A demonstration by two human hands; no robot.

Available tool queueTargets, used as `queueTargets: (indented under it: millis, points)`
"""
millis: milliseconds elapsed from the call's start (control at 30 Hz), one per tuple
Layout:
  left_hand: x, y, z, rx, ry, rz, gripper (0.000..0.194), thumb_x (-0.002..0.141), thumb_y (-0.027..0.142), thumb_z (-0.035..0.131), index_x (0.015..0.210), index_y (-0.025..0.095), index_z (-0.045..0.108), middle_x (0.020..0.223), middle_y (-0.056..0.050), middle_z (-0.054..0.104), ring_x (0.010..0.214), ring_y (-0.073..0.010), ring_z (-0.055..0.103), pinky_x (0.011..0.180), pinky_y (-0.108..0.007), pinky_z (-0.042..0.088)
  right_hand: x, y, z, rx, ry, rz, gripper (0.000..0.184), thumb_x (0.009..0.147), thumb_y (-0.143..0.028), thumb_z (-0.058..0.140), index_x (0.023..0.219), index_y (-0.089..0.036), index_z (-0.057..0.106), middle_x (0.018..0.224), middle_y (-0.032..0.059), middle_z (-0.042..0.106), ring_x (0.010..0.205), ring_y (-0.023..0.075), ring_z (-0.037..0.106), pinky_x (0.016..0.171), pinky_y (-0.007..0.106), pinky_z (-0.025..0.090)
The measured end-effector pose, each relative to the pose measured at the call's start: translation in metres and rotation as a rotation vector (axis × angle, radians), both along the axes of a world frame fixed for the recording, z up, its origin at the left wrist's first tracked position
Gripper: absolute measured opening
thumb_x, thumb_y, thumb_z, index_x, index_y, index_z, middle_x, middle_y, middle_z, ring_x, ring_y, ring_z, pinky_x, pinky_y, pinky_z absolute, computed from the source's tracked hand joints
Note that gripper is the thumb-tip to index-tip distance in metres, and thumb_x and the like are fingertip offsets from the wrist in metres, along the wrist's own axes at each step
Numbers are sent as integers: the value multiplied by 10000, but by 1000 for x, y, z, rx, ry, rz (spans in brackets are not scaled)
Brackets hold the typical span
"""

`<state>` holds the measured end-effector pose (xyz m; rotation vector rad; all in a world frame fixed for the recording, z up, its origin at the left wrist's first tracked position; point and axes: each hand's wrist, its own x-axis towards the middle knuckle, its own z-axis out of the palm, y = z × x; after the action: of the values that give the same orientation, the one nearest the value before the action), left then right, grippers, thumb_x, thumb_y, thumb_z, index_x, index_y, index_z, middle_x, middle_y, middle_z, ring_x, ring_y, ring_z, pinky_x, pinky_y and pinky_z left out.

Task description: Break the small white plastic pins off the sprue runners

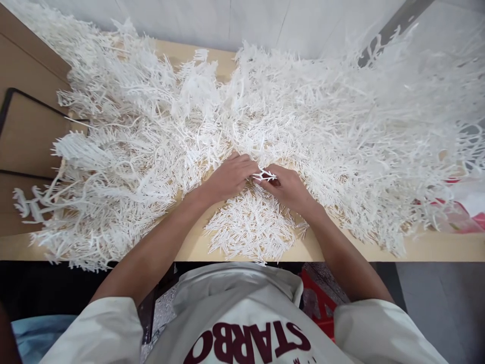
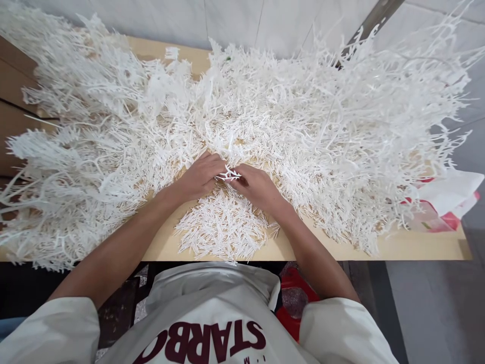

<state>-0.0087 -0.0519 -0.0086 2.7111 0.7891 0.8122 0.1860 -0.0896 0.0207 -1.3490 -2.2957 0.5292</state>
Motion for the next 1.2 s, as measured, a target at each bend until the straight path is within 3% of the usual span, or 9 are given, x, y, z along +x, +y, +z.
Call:
queueTargets:
  millis: [200,367,567,633,700,767,833,1000,1200]
  points:
    - [1,-3,4,-28,37,-44,253,717,-62,391,718,192,399,673,4,501,776,-160,453,679,-296,312,6,-2,0,80,-25,237,178,897,-238,481,729,-192,443,631,-44,420,574,74,367,555,222,286]
    - [1,0,3,-25,15,-42,240,733,-44,401,704,193,380,670,8,505,767,-163,454,667,-296,305,4,-4,1,74,120,256,221,856,-167,508,657,-187,416,572,-69,367,515,51,308,513,211,261]
    - [-4,6,4,-134,-175,265,192,868,78,384,724,201,414,708,-9,513,744,-165,470,689,-310,353,-23,-32,16,-75,362,550,248,891,-212,520,646,-180,505,558,-58,436,532,44,400,527,190,336]
    - [-4,5,6,-180,-207,279,208,909,158,382,707,201,398,707,-10,505,724,-156,470,693,-313,373,-24,-35,16,63,424,431,278,860,-207,569,594,-183,492,513,-66,402,500,46,376,500,197,318]
    - [-4,2,8,-202,-209,242,240,932,202,362,692,201,384,695,-8,494,706,-148,467,694,-313,384,-21,-30,13,181,492,141,371,845,-246,600,518,-182,435,466,-70,367,455,45,345,464,205,287]
    - [-2,0,8,-173,-182,197,233,931,201,358,698,202,380,691,-9,488,702,-150,463,687,-315,382,-14,-21,10,162,493,-172,391,880,-334,550,531,-182,463,477,-57,404,454,52,370,465,214,292]
    - [-1,-2,7,-102,-124,140,197,916,176,361,723,203,386,694,-12,488,704,-158,459,679,-320,370,-8,-11,7,56,430,-303,356,912,-413,475,654,-182,558,556,-34,496,499,64,424,484,219,305]
    - [-1,-1,4,-13,-50,29,148,886,123,366,767,201,407,722,-15,517,757,-168,472,679,-320,354,-5,-2,1,-67,130,6,337,886,-451,509,689,-178,536,629,-34,491,550,67,414,529,224,296]
    - [0,-1,4,-24,-10,-69,186,785,19,386,753,197,429,684,-5,519,752,-163,460,678,-309,332,-5,-6,2,-46,25,184,279,890,-285,480,644,-186,394,563,-60,379,514,55,323,535,223,282]
